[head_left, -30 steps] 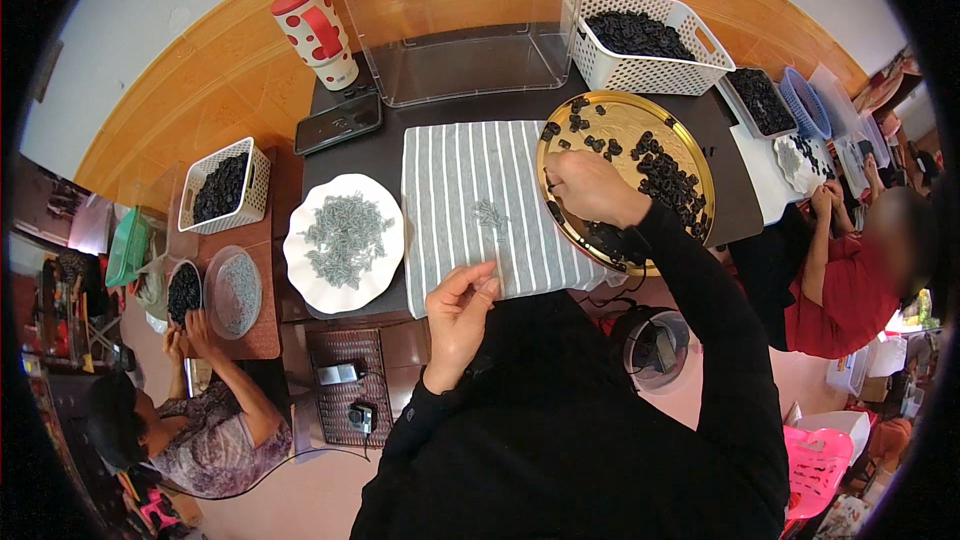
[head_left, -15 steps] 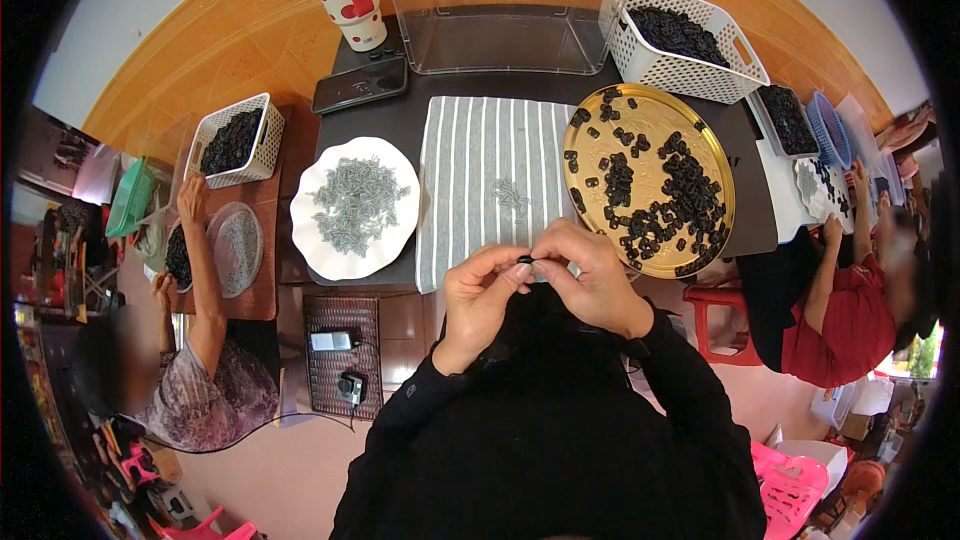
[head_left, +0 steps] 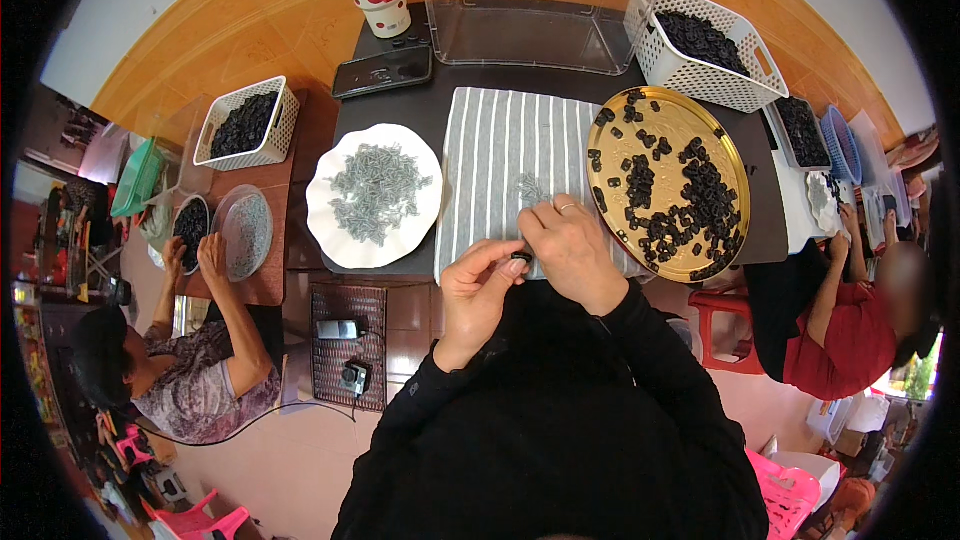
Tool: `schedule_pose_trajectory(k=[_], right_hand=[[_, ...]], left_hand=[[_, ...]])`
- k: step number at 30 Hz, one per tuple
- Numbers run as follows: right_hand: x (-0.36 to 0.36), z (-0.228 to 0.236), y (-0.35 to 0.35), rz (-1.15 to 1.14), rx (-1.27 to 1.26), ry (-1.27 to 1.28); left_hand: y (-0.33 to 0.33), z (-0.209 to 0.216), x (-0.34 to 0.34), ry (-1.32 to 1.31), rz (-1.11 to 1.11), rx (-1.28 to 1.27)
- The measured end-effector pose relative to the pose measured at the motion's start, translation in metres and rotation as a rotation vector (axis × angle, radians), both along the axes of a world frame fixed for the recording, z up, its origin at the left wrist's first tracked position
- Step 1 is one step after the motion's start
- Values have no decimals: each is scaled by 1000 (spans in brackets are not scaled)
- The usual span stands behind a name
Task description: The person assembles plastic components by picking up metal pins and inserting them into black plastic pieces by hand.
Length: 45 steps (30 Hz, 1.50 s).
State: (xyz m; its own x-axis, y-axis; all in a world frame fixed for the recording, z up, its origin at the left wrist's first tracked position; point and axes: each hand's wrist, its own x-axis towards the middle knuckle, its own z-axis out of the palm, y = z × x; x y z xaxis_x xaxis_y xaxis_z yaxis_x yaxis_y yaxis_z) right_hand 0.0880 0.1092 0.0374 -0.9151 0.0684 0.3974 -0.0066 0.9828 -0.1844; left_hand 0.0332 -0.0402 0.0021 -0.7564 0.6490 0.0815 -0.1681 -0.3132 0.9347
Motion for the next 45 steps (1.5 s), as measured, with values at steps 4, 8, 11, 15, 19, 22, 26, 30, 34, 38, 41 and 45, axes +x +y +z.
schedule_pose_trajectory(k=[4, 8, 11, 15, 19, 22, 26, 30, 34, 38, 41, 45], right_hand=[[-4, -3, 2, 34, -3, -7], [11, -6, 9, 13, -280, 65], [26, -13, 6, 5, -515, 127], [39, -17, 7, -3, -597, 155], [45, -24, 11, 26, -653, 223], [50, -27, 15, 85, -629, 233], [53, -33, 17, 129, -676, 247], [53, -37, 17, 166, -700, 334], [56, -38, 19, 168, -734, 306], [57, -42, 20, 172, -724, 334], [58, -41, 22, 160, -715, 312], [58, -40, 21, 178, -751, 328]], left_hand=[[1, 4, 2, -27, 29, -8], [-2, 5, 0, 51, 56, -68], [3, 14, -7, 394, 92, -246], [17, 13, -13, 998, 224, -530], [31, 26, -9, 1109, 252, -625], [54, 46, -11, 1131, 156, -483], [98, 56, -19, 1215, 2, -475], [128, 55, -26, 1347, -110, -582], [144, 46, -28, 1479, -166, -667], [151, 49, -25, 1515, -211, -671], [157, 45, -23, 1508, -195, -635], [157, 45, -25, 1485, -212, -661]])
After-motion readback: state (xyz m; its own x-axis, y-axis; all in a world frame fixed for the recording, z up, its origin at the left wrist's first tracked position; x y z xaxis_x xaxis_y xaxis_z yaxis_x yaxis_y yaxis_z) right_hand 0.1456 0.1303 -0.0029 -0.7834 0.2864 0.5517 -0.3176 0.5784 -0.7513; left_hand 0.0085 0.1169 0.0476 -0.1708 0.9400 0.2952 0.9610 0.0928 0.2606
